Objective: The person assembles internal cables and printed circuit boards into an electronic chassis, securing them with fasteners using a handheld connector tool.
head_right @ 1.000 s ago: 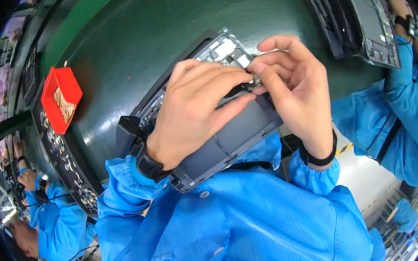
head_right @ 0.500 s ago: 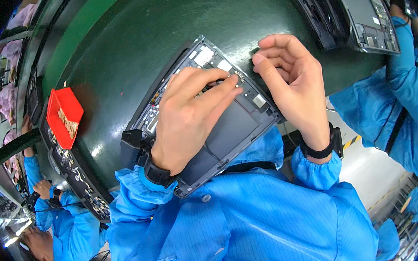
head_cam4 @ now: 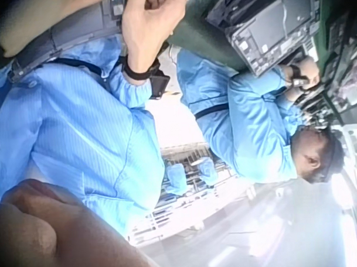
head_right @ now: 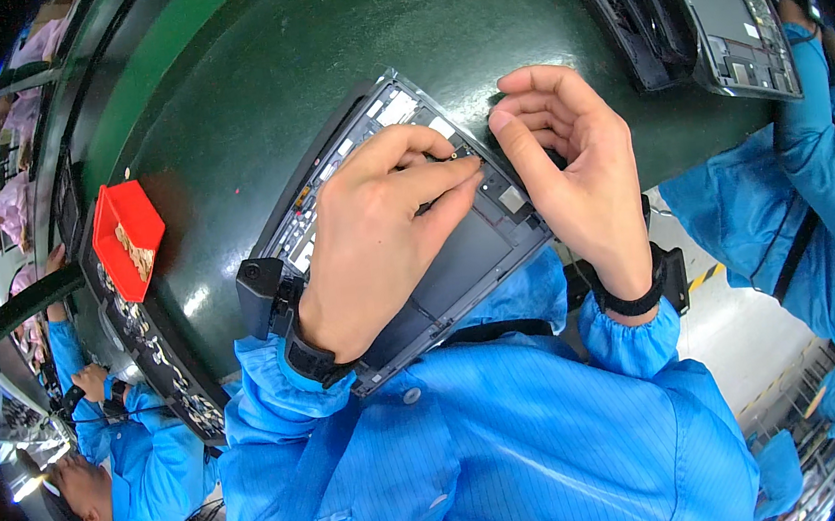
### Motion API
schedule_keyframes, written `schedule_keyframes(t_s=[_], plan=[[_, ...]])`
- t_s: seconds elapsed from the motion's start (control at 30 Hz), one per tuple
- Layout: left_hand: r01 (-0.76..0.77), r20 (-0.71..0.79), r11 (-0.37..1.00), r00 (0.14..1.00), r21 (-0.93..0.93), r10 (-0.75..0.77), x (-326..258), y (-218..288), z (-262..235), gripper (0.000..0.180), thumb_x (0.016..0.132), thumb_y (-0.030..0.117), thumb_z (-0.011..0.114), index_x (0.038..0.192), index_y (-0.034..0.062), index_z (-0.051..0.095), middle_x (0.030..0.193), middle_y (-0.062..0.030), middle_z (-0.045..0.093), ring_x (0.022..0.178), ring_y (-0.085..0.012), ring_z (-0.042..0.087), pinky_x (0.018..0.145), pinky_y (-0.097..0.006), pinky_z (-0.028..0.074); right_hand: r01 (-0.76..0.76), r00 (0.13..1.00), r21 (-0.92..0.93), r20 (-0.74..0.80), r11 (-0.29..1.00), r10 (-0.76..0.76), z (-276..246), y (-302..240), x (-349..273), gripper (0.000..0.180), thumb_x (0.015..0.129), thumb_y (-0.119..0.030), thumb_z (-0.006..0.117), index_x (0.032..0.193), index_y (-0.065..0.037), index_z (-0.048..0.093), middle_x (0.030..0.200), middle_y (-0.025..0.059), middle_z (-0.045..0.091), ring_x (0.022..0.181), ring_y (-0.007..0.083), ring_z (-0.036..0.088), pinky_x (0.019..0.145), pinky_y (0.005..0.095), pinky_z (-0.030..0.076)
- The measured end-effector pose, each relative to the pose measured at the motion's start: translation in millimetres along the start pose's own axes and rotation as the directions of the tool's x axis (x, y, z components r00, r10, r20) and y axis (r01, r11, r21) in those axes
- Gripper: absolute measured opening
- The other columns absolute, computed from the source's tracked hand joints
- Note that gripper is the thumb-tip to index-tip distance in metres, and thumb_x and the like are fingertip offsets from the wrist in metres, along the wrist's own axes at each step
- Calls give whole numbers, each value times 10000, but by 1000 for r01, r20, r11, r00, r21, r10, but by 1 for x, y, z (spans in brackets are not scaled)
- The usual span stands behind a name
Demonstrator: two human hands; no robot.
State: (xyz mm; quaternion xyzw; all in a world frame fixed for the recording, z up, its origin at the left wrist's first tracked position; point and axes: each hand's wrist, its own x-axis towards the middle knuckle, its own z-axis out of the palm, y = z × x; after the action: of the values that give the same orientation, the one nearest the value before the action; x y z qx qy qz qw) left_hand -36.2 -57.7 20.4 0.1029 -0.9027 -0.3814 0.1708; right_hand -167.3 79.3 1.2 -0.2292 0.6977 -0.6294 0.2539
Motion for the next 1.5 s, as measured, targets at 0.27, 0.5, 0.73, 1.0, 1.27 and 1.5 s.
schedule_keyframes(t_s=[0.27, 0.5, 0.73, 1.0, 1.27, 1.5], plan=[[17, 89, 932, 995, 363, -53, -15, 22, -2, 555, 762, 337, 865, 1245, 91, 744, 1482, -142, 531, 1440, -358, 430, 1119, -542, 386, -85, 992, -116, 88, 990, 95, -3, 0, -1, 228, 984, -88, 685, 1174, 35, 664, 999, 100, 716, 819, 109, 653, 722, 261, 527], [18, 249, 929, 961, 369, -117, -59, 30, 9, 992, 726, 326, 850, 1523, -75, 417, 1641, -249, 341, 1554, -381, 292, 1223, -603, 275, 283, 959, -641, 171, 714, -227, 22, -14, -17, 206, 945, -168, 705, 1035, 11, 656, 926, 179, 611, 859, 383, 607, 764, 412, 505], [-100, 38, 922, 995, 374, 93, -55, 34, -5, 594, 876, 90, 590, 1433, -98, 508, 1458, -336, 519, 1401, -424, 514, 1191, -485, 400, -211, 952, 55, 239, 976, 192, 14, -10, -8, 120, 1087, -150, 560, 1161, -63, 596, 1008, -21, 661, 903, 33, 559, 779, 196, 455], [36, -218, 998, 976, 56, -23, -87, 17, -66, 455, 908, 216, 766, 1329, 71, 669, 1264, -141, 710, 1197, -311, 669, 1138, -544, 419, 53, 993, 58, 100, 997, -58, 92, -48, 166, 364, 1060, -260, 616, 1346, -59, 515, 1098, 87, 648, 849, 158, 660, 600, 291, 534], [217, -384, 975, 905, 49, -182, -142, -47, -47, 85, 828, 137, 843, 891, 113, 791, 1023, -15, 772, 1096, -216, 702, 1174, -514, 350, 385, 892, -387, 390, 838, -229, 241, -71, 317, 488, 1007, -481, 592, 1097, -36, 770, 952, 165, 759, 939, 311, 727, 808, 438, 589], [243, -393, 969, 888, -37, -238, -141, -46, -55, 100, 810, 166, 863, 869, 124, 794, 936, 9, 772, 960, -167, 716, 1161, -468, 362, 21, 1000, -984, 18, 179, -22, 96, -87, 436, 1059, 766, -834, 657, 1404, 11, 612, 1487, 246, 559, 1387, 383, 536, 1121, 485, 464]])
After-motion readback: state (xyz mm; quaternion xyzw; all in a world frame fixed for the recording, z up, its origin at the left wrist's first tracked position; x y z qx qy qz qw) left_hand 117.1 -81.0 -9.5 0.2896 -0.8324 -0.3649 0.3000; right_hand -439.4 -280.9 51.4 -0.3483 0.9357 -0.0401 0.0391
